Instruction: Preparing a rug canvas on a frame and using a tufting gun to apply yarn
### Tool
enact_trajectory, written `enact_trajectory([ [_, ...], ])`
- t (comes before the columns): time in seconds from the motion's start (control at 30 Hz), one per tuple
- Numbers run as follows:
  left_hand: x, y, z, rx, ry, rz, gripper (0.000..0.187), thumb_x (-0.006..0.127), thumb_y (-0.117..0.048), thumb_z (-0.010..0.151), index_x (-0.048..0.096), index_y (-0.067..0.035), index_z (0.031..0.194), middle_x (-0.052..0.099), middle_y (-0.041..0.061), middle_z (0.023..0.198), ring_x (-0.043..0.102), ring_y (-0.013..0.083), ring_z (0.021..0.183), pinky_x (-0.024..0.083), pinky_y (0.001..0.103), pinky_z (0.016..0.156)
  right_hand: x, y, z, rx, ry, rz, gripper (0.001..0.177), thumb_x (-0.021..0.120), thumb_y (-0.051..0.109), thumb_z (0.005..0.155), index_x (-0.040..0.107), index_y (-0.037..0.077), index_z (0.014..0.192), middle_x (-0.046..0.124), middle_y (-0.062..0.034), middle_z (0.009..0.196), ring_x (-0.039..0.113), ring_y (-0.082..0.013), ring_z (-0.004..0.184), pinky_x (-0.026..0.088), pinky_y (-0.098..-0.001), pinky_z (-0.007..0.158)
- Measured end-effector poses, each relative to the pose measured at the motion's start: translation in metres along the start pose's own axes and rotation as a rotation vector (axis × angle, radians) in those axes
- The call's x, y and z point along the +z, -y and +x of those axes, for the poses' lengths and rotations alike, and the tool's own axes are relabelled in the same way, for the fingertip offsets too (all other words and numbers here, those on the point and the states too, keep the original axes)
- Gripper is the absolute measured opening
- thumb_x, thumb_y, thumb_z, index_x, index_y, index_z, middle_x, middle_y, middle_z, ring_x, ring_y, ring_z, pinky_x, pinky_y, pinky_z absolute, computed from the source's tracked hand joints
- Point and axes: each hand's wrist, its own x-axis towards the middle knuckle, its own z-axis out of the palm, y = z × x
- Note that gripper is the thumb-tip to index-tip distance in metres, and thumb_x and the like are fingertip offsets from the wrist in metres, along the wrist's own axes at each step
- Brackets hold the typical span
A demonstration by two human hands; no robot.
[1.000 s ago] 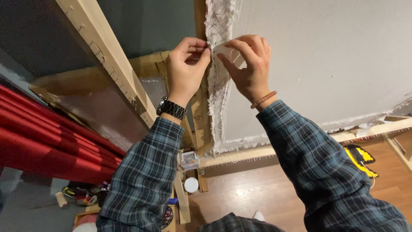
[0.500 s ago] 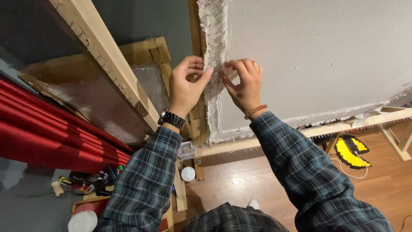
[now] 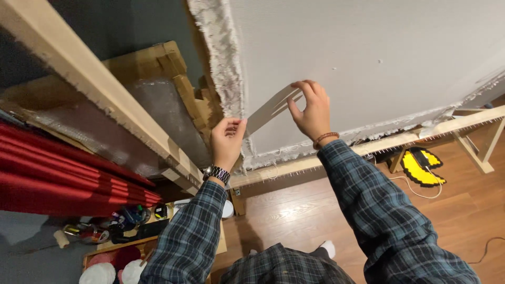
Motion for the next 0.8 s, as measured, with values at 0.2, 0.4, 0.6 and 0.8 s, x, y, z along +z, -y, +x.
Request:
enact_trajectory([
  [0.2,0.058,-0.005,-0.012,-0.079,0.113,0.139,0.026,0.080,-0.032,0.094,0.076,-0.012,0.110,0.079,0.010,0.103,0.077,0.0183,0.089,0.062,0.029,0.074,-0.037,-0.057,0.008,0.066,0.016,0.143,0.042,0.076,0.013,0.092,0.061,0.016,0.132,0.061,-0.0092,0.129,0.061,-0.0362,0.122,0.049,-0.0505,0.103],
  [0.4,0.152,-0.017,-0.040,-0.229,-0.145,0.153,0.072,0.078,-0.037,0.094,0.047,0.001,0.146,0.053,0.034,0.145,0.065,0.0426,0.124,0.056,0.051,0.105,-0.071,-0.163,0.018,0.458,-0.289,0.359,0.078,0.076,0.021,0.100,0.027,0.008,0.160,0.030,-0.0246,0.157,0.038,-0.0463,0.145,0.037,-0.0600,0.119],
  [0.6,0.254,-0.043,-0.062,-0.092,-0.265,0.170,0.092,0.078,-0.027,0.095,0.022,-0.011,0.166,0.017,0.032,0.168,0.034,0.0487,0.150,0.030,0.058,0.124,-0.112,-0.271,0.063,0.720,-0.055,0.619,0.083,0.072,0.035,0.097,0.031,0.000,0.160,0.034,-0.0297,0.162,0.035,-0.0462,0.151,0.030,-0.0598,0.123],
  [0.8,0.378,-0.053,-0.068,0.086,-0.228,0.179,0.094,0.078,-0.020,0.096,0.021,-0.017,0.170,0.005,0.026,0.172,0.014,0.0443,0.159,0.019,0.056,0.129,-0.159,-0.384,0.037,0.643,0.203,0.569,0.050,0.084,0.041,0.089,0.072,0.021,0.133,0.073,-0.0095,0.131,0.064,-0.0315,0.129,0.049,-0.0449,0.110],
])
